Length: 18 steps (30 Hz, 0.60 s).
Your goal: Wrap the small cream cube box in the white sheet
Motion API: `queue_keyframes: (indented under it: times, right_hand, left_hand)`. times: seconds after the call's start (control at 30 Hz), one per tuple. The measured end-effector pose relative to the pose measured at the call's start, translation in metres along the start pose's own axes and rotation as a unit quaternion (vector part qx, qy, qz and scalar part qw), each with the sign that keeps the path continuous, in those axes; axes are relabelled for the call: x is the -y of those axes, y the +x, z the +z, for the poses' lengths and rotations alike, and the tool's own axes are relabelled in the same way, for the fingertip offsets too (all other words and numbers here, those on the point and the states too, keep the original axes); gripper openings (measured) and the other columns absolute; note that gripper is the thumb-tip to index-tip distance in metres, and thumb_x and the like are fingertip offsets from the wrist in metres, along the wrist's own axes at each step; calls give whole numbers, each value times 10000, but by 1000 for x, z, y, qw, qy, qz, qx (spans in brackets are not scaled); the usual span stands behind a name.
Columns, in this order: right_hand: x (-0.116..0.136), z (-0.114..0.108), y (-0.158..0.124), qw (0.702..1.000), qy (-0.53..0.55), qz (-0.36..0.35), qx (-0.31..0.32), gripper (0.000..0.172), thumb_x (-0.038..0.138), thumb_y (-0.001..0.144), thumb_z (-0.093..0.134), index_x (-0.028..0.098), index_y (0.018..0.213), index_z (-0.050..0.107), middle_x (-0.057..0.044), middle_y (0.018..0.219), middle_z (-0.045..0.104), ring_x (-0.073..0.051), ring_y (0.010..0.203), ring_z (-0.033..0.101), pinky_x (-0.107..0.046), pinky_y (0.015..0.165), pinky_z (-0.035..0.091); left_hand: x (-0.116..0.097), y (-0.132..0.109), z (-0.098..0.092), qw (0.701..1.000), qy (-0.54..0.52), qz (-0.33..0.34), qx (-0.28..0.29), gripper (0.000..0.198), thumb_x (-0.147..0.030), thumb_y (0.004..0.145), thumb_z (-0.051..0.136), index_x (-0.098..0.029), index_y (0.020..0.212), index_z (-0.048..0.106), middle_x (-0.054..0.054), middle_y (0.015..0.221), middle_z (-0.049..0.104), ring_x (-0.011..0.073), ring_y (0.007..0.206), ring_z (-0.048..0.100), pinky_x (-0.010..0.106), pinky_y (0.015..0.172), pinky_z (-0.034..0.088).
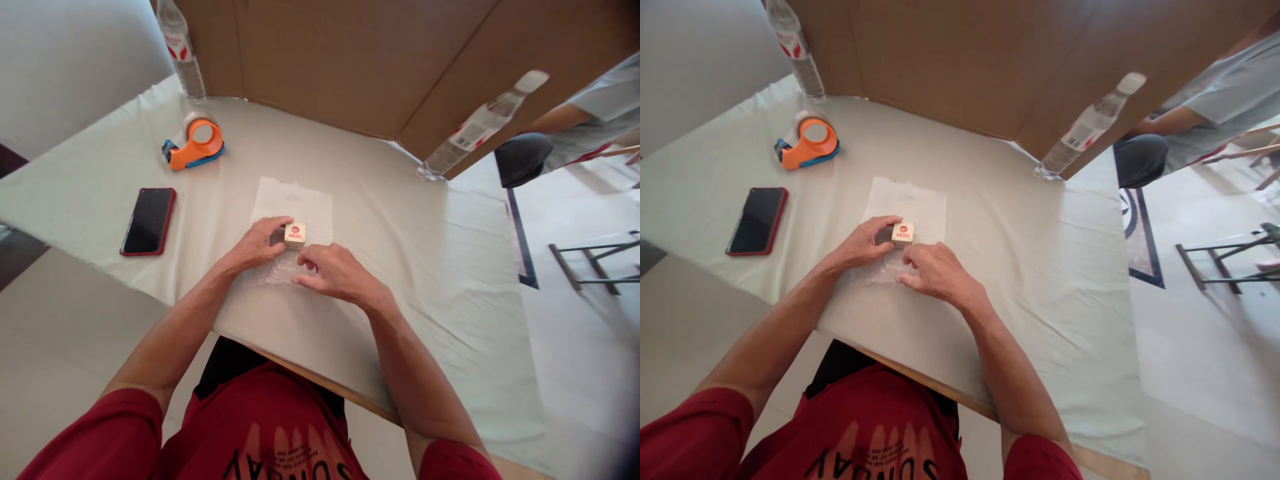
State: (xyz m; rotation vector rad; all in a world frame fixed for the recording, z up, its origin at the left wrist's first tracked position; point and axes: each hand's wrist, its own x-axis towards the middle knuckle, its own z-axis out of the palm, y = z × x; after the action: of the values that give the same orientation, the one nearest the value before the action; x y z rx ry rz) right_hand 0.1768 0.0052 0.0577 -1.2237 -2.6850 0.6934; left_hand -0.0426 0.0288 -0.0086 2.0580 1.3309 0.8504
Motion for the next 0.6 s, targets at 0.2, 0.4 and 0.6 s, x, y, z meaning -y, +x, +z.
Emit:
queue_keyframes:
  times: [0.2,0.4,0.6]
  right_hand:
    - [17,19,6,990,-123,-13,66,187,309,842,736,180,954,659,-123,1005,704,-259,841,650,-375,767,397]
    - [12,18,9,992,-115,-25,40,211,100,912,485,185,836,662,-98,947,705,-224,810,631,-352,716,329]
    - [1,8,10,992,-70,2,-109,183,181,934,503,188,872,675,-101,968,730,-239,874,621,-358,754,335]
  left_hand:
    - [-4,-2,-3,1000,4,-17,13,597,-179,770,566,-170,1367,584,110,1400,642,260,1278,597,426,1116,461]
    - [-4,-1,-3,1000,-10,-20,15,607,-181,767,573,-204,1373,582,96,1396,635,266,1304,577,444,1141,438]
    - [-18,-6,-26,989,-141,-41,5,466,-461,879,594,-216,1269,662,106,1385,635,296,1321,567,448,1122,446]
